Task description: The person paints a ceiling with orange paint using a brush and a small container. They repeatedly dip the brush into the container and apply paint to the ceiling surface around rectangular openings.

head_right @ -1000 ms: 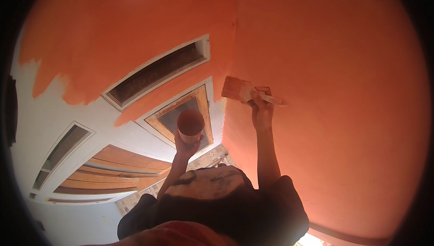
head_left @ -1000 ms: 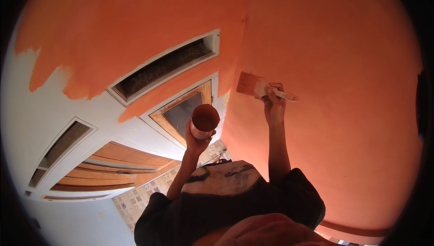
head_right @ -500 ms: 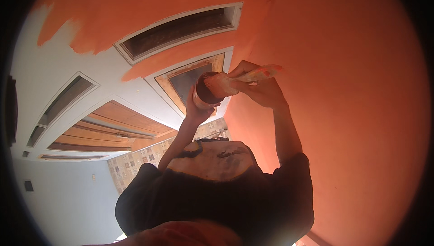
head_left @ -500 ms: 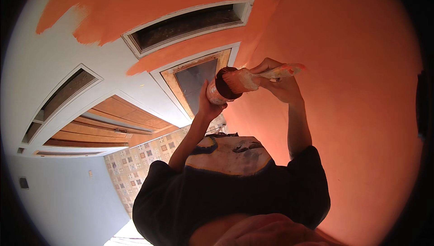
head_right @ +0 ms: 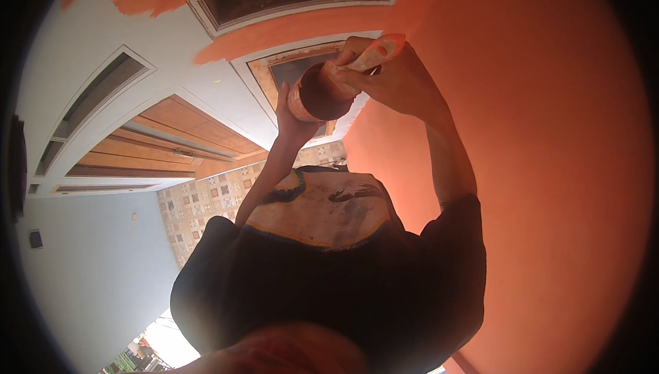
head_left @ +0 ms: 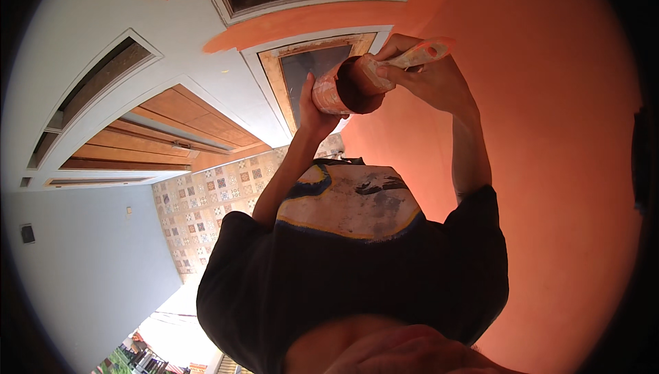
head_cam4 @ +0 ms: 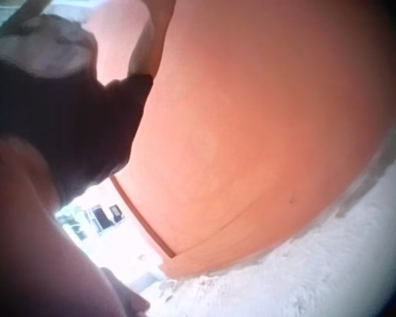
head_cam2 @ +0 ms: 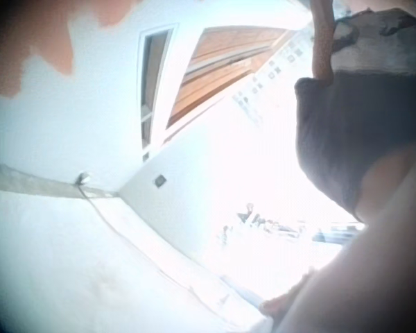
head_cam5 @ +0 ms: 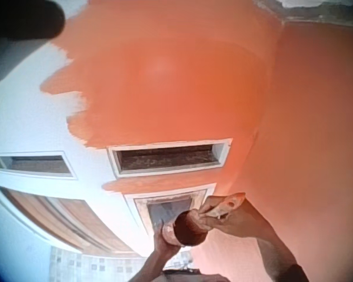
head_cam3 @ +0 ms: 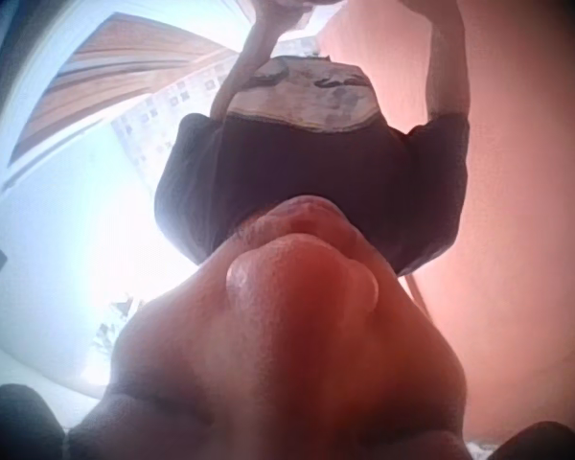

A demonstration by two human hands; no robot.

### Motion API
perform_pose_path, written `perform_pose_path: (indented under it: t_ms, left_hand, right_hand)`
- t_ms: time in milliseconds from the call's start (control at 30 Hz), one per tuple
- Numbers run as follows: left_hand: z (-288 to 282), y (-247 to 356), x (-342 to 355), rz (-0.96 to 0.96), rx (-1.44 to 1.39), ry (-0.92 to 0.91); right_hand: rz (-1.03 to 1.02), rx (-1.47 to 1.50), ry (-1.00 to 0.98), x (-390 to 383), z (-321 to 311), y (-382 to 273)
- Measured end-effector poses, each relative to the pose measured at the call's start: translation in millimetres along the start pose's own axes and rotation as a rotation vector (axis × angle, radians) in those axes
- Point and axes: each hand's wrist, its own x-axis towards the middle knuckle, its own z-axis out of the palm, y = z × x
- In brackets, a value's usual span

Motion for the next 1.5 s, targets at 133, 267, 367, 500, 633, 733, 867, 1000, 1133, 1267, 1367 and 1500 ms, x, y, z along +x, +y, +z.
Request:
perform_pose_path:
  t_ms: [133,267,367,500,633,733,867,1000,1133,1267,1367,1500]
  left_hand:
    - [2.6,-1.6,-6.7,0.129,-0.074,-0.051]
    - [5.8,0.7,-8.0,0.205,-0.101,-0.084]
    - [4.9,1.9,-7.5,0.178,-0.119,-0.086]
    - [2.6,-1.1,-2.7,0.191,-0.062,-0.11]
    - [1.3,-3.6,1.4,0.198,-0.025,-0.128]
    - [3.2,-3.1,3.5,0.135,-0.103,-0.042]
    - [5.3,-3.6,5.8,0.141,-0.061,-0.043]
    - [0.6,-4.1,9.1,0.13,-0.068,-0.059]
    - [-8.8,-6.0,13.4,0.084,-0.145,-0.022]
    - [-13.8,-8.8,15.8,0.084,-0.142,0.06]
    - [-15.0,-7.4,14.4,0.088,-0.163,0.017]
    - [-12.3,-5.0,13.9,0.088,-0.169,0.025]
  right_hand:
    - [-0.081,-0.102,0.015,9.1,11.0,-9.4]
    - [-0.064,-0.142,0.026,17.3,28.7,-12.4]
    - [0.001,-0.201,-0.001,21.4,42.3,-11.2]
    - [0.02,-0.254,0.036,23.6,56.3,-5.9]
    - [0.075,-0.321,0.012,25.9,62.1,2.0]
    - [0.099,-0.348,-0.019,27.4,63.8,5.1]
    - [0.078,-0.351,0.015,26.5,63.2,3.5]
    - [0.09,-0.342,0.083,19.1,54.2,0.0]
    - [0.044,-0.222,0.179,11.6,42.1,3.0]
    - [-0.043,-0.04,0.258,6.7,29.4,9.1]
    - [-0.004,0.109,0.324,0.4,19.7,11.7]
    - [0.092,0.193,0.36,-6.1,14.4,18.0]
